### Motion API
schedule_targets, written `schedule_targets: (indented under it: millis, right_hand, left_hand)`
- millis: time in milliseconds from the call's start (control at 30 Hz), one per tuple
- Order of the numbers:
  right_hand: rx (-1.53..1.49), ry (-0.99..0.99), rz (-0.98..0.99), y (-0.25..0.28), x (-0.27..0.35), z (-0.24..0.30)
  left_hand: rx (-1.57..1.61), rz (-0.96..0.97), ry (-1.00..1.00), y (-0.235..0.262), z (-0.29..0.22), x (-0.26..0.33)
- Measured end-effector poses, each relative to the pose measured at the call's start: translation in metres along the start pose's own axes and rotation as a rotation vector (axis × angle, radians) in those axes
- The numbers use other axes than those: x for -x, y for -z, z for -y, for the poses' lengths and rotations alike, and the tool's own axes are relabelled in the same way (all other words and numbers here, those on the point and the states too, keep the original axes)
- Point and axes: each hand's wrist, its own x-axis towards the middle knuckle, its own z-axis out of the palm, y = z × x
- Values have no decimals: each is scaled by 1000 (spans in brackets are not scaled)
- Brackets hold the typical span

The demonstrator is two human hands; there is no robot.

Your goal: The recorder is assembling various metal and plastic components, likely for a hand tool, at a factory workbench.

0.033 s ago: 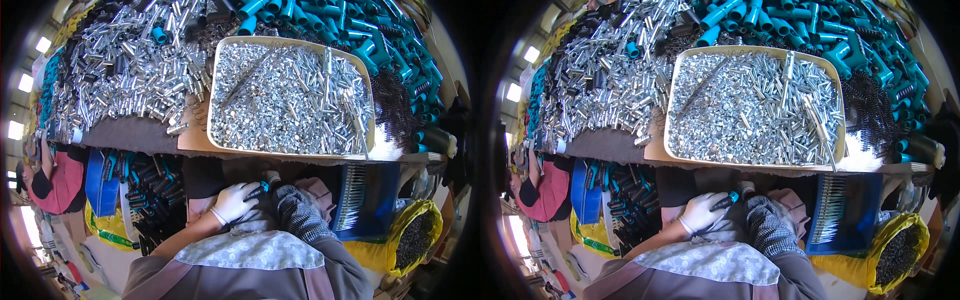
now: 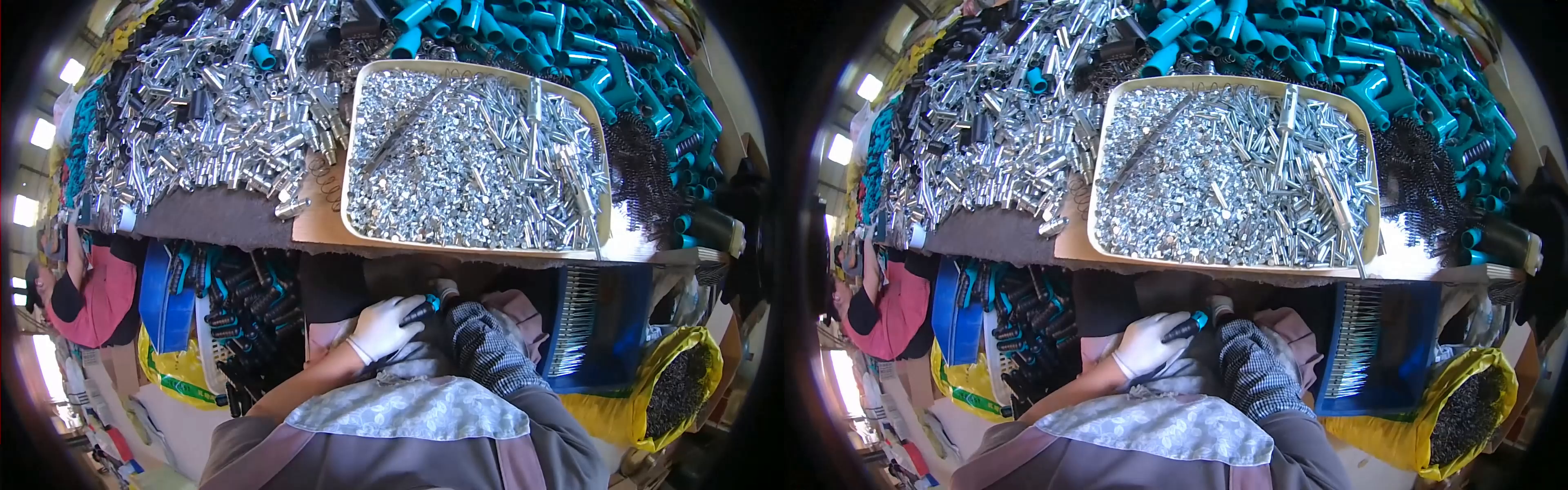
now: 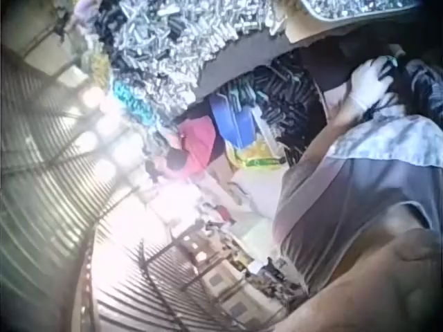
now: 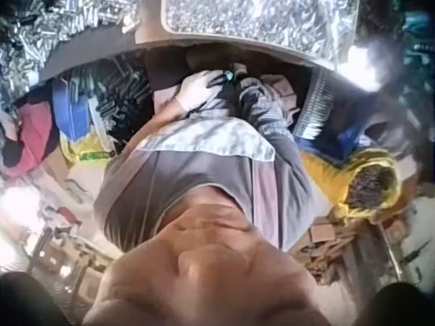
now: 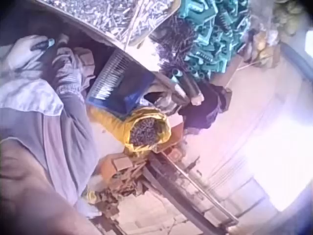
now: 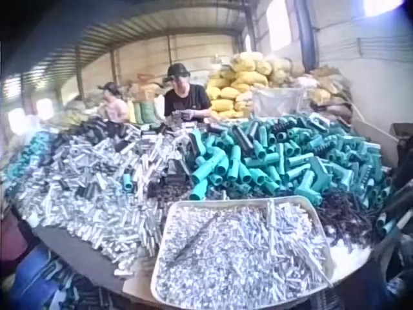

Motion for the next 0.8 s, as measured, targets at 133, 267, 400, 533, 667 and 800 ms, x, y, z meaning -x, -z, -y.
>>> schedule_targets:
  millis: [133, 267, 400, 533, 667, 800]
  right_hand:
    - [-33, -79, -85, 38, 20, -11]
    - [-15, -7, 7, 140, 61, 87]
    - [-1066, 56, -165, 191, 103, 121]
    - [-1244, -44, -196, 206, 136, 175]
    - [-1240, 4, -265, 211, 144, 184]
    - [-751, -15, -516, 187, 124, 167]
  left_hand:
    - [-2, -91, -4, -17, -10, -15]
    - [-90, -66, 122, -39, 11, -9]
    - [-86, 74, 242, -53, 9, -19]
    - [13, 188, 299, -54, 12, -33]
    - [36, 188, 228, -57, 19, -33]
    - [22, 29, 378, -100, 29, -39]
